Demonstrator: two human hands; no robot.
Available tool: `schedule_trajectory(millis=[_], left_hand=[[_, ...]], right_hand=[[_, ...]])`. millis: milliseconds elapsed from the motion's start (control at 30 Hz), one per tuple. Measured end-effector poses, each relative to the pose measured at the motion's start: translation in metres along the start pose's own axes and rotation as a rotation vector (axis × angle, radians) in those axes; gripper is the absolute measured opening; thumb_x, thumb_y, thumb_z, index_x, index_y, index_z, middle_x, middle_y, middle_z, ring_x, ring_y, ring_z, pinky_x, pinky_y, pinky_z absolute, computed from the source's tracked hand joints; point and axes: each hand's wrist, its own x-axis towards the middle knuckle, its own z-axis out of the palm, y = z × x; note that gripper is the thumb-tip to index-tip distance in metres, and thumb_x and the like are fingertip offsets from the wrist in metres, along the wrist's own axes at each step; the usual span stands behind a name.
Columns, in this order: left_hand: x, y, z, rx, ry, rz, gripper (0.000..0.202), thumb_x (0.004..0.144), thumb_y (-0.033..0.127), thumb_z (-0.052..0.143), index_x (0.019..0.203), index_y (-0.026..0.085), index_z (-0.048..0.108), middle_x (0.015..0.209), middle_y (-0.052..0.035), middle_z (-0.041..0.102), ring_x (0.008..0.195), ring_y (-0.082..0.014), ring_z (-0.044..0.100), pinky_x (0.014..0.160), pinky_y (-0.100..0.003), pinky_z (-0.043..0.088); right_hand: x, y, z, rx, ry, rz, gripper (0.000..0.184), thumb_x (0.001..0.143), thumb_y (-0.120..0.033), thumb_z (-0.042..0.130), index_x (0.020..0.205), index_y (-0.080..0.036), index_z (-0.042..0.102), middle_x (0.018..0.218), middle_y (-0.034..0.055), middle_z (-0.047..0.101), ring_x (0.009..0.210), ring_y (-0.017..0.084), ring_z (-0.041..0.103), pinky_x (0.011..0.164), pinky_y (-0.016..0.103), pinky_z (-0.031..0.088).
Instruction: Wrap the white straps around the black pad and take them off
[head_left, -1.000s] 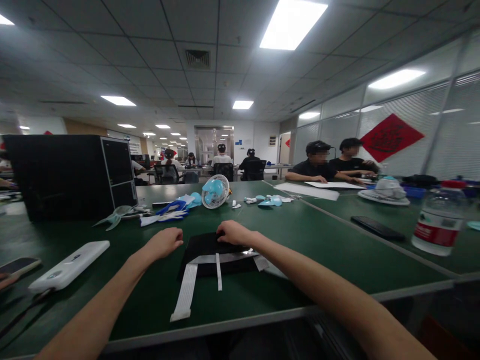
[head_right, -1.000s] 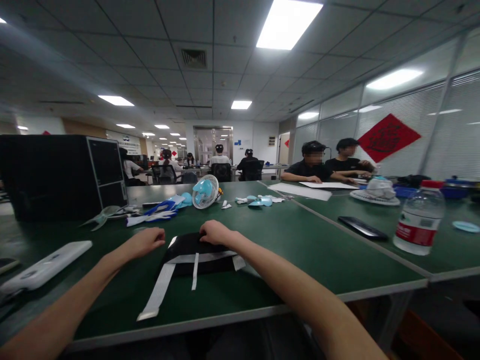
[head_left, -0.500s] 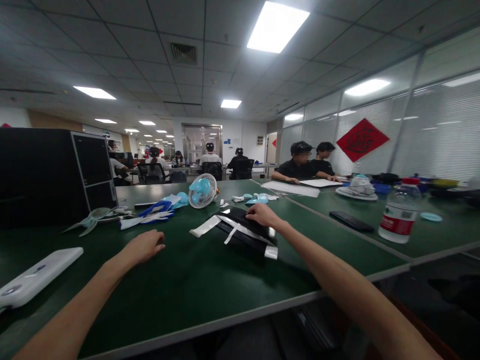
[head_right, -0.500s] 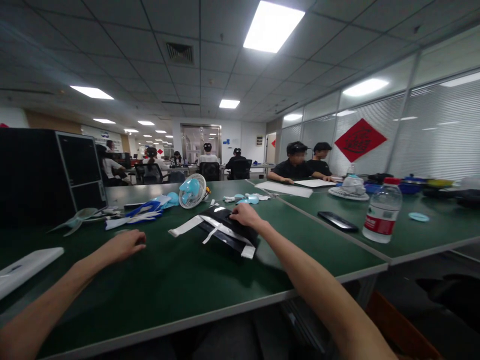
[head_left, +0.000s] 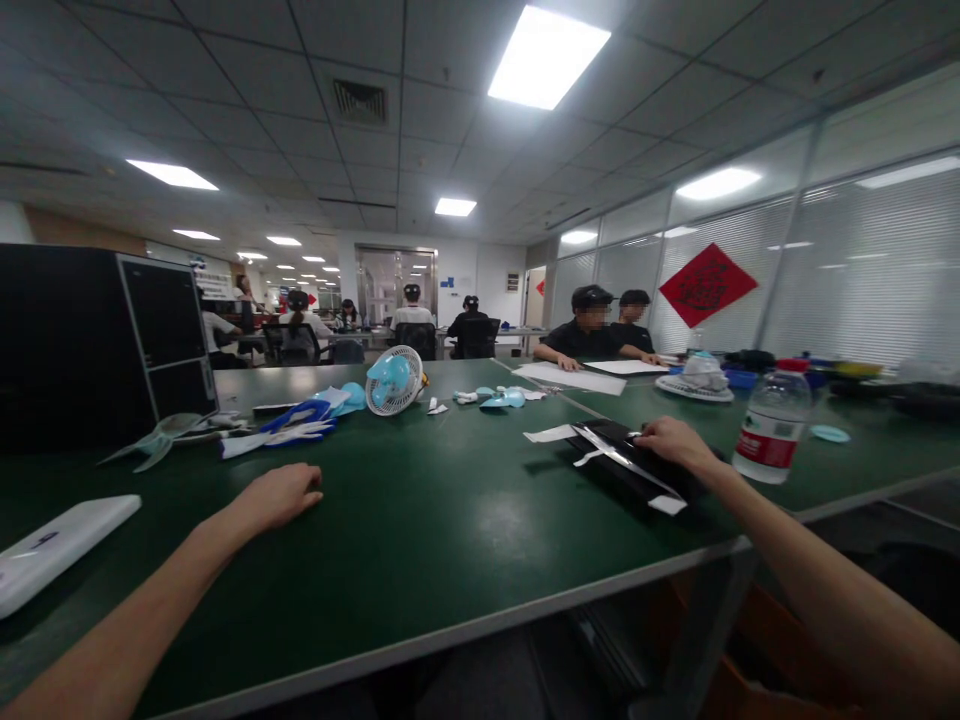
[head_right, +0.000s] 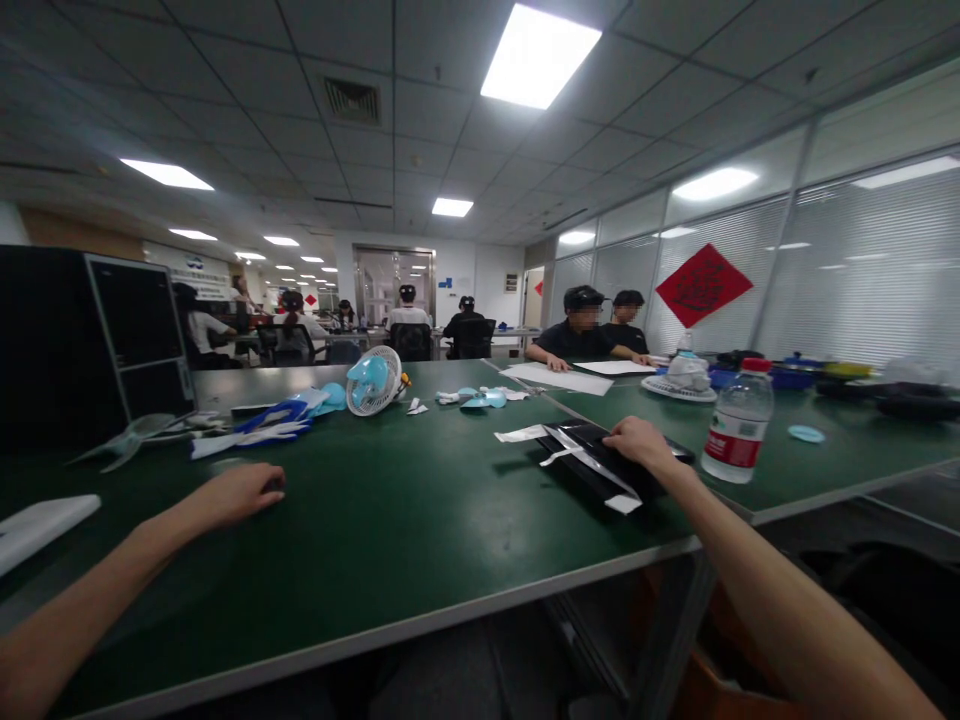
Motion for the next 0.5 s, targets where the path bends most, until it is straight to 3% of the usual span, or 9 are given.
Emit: schedule_trajectory(millis=[233, 500], left_hand=[[0.0, -0.001, 0.0, -0.007, 0.003, -0.009, 0.031, 0.078, 0.042, 0.05, 0.099, 0.022, 0.061, 0.104, -0.0081, 0.062, 0.089, -0.0216, 0.059, 0.074, -0.033, 0.047], [-0.003, -0.001, -0.001, 0.006, 0.004, 0.028, 0.033, 0.077, 0.043, 0.05, 0.101, 0.022, 0.061, 0.104, -0.0082, 0.061, 0.09, -0.022, 0.059, 0.075, -0.032, 0.046]], right_hand=[[0.004, 0.026, 0.014, 0.012, -0.013, 0.083, 0.017, 0.072, -0.031, 0.061, 0.073, -0.017, 0.072, 0.085, 0.0146, 0.068, 0.076, 0.023, 0.062, 0.061, 0.03, 0.04], [-0.006, 0.026, 0.016, 0.037, -0.021, 0.084, 0.021, 0.079, -0.032, 0.055, 0.071, -0.017, 0.067, 0.085, 0.0176, 0.066, 0.073, 0.024, 0.062, 0.062, 0.032, 0.039]])
